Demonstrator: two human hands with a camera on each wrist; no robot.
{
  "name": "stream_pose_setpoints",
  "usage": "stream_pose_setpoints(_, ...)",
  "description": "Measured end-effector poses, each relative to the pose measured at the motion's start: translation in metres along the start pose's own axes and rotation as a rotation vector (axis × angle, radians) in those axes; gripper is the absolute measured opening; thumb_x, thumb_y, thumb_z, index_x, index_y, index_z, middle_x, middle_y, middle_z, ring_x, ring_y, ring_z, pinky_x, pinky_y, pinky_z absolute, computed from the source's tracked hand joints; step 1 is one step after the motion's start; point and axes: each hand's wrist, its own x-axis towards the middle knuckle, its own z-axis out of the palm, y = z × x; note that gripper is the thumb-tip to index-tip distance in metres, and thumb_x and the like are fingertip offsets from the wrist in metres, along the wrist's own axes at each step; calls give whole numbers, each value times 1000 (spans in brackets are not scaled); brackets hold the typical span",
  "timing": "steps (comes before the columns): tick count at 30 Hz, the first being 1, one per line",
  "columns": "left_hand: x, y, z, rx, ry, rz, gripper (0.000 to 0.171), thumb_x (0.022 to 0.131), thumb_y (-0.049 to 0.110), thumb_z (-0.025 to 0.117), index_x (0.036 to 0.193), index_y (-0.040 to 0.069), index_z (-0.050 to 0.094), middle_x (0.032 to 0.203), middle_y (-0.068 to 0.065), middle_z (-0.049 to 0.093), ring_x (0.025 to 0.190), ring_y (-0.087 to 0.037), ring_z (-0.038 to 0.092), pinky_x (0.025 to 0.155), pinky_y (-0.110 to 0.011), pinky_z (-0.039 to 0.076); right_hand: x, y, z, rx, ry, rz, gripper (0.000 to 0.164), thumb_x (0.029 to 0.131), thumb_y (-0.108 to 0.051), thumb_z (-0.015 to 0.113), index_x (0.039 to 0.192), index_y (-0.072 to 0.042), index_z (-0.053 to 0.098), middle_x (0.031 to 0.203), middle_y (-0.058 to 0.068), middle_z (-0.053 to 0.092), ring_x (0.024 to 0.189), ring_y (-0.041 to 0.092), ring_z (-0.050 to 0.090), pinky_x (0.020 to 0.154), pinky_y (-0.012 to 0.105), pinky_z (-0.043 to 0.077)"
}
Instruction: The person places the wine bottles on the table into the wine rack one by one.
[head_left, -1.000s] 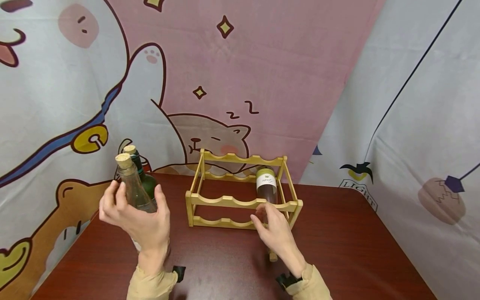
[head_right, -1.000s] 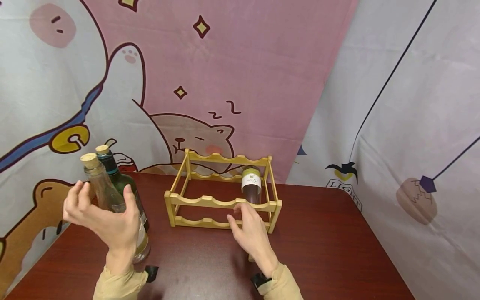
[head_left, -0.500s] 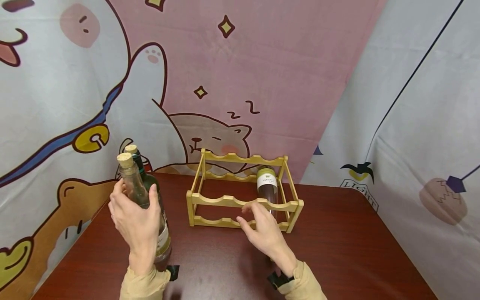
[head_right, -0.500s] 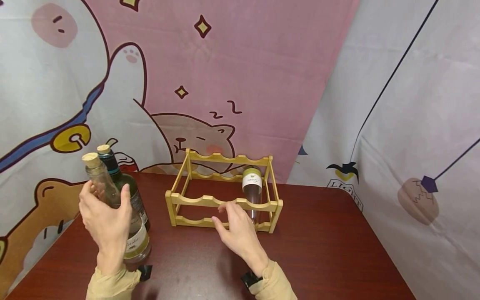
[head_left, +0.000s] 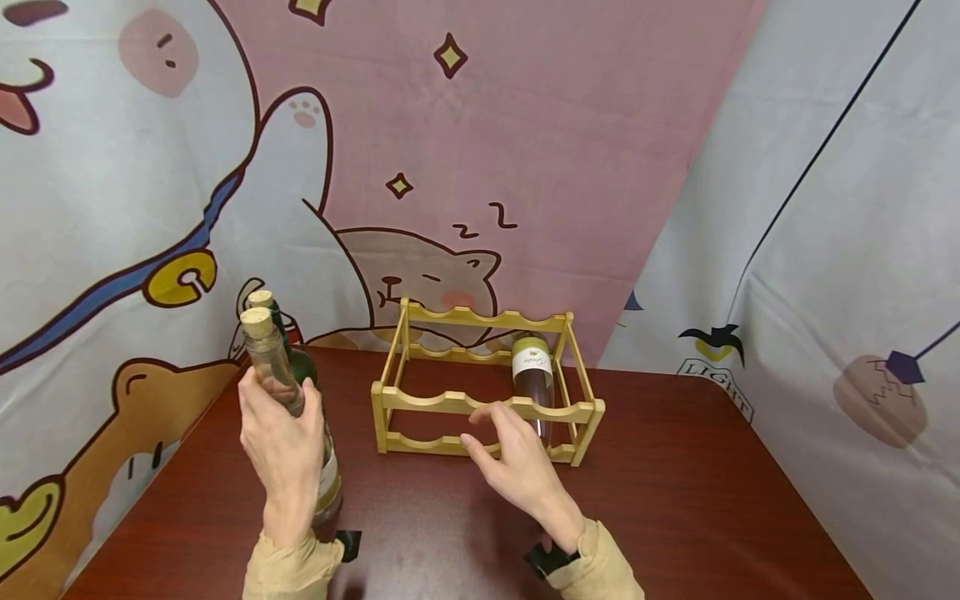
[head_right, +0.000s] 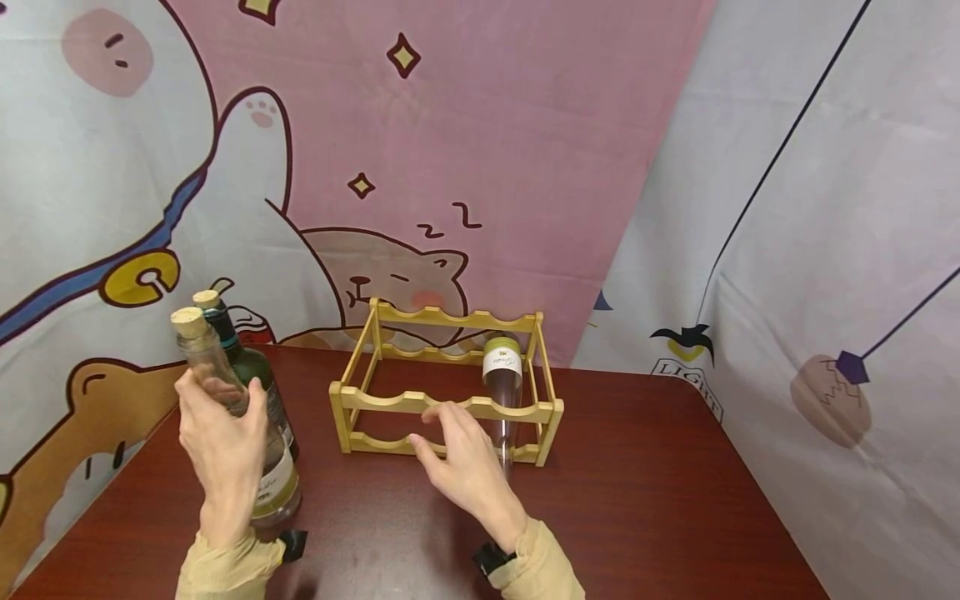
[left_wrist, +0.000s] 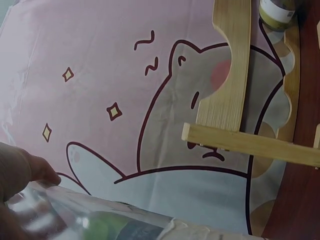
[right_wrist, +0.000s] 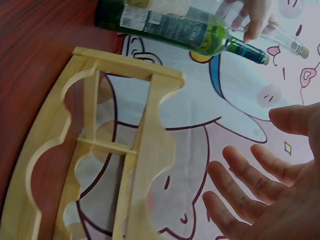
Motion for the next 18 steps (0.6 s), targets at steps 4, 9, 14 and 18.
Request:
stream_pose_setpoints(4,-2,3,1,-11,-20,24,45,84,7,65,123,-3,46,96,-27,55,83,-45,57,70,-57,43,6,-8,-2,50,-13,-10,24,86,-24,67,106,-13,59,103,1,65,101,17,64,84,33,52)
stream_pose_setpoints(9,-6,7,2,10,-65,70,42,84,5,64,121,-3,45,92,-23,53,85,-42,57,68,-55,43,13,-16,-3,81,-22,-17,26,87,-26,66,108,-12,58,104,2,65,101,14,63,86,32,52)
stream_pose_setpoints(14,-8,12,2,21,-89,115,42,82,3,67,119,-1,47,96,-24,57,91,-41,58,71,-56,44,19,-22,-4,105,-20,-24,25,88,-25,66,108,-11,58,104,4,66,101,15,63,88,32,51)
stream_pose_setpoints(18,-10,18,3,8,-91,160,42,79,0,69,116,0,50,96,-24,61,89,-41,57,72,-56,42,22,-25,-4,122,-16,-32,25,88,-24,65,108,-10,58,105,5,65,102,14,62,88,34,51)
